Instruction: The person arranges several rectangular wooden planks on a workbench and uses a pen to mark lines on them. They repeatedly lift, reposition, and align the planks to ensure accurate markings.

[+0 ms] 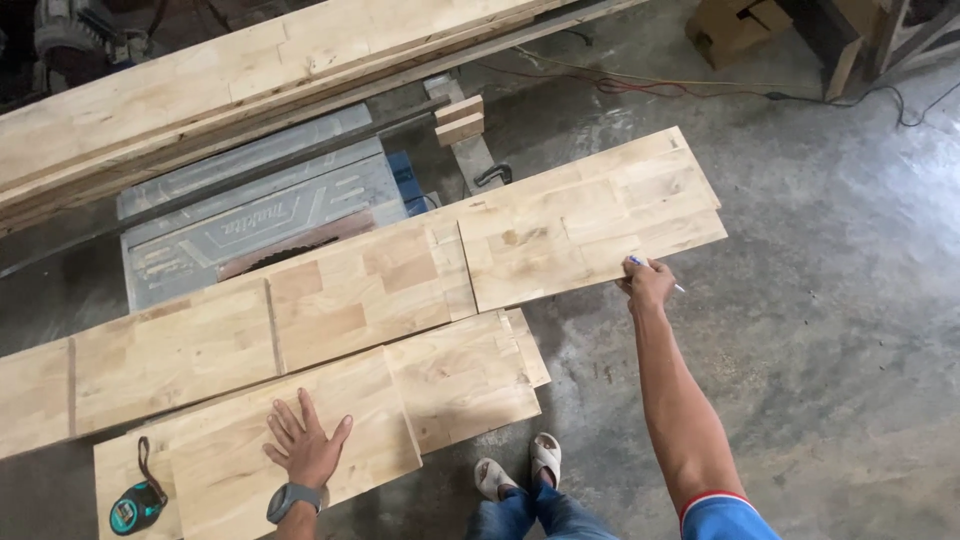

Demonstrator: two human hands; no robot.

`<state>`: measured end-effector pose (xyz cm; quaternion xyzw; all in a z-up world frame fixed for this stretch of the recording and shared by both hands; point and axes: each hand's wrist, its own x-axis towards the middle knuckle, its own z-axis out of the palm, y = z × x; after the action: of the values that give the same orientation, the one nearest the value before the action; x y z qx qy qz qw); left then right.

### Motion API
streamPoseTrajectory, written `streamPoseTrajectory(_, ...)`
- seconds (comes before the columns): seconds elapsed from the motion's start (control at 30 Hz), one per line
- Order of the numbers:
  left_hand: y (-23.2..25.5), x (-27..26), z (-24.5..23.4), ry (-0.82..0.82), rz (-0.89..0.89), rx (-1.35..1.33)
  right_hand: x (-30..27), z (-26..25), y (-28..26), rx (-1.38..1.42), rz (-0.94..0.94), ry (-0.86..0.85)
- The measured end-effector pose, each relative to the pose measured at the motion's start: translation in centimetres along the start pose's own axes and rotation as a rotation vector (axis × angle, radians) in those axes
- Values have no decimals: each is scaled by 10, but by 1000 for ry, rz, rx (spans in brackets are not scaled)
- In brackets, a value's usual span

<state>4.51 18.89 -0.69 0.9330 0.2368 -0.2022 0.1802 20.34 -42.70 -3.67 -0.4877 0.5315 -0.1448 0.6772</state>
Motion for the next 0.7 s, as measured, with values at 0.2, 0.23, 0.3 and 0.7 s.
streamPoseTrajectory(0.2,1,-2,-1,1,-4,-14,-13,0,-4,21,54,-28)
streamPoseTrajectory(0.23,0,-2,1,33,10,-13,-18,1,-5,46,60,22)
streamPoseTrajectory(0.3,2,-2,-1,29,6,-11,44,-7,34,250,198,-106)
streamPoseTrajectory(0.7,2,3,-2,-10,-60,12,-5,18,32,99,160,-62)
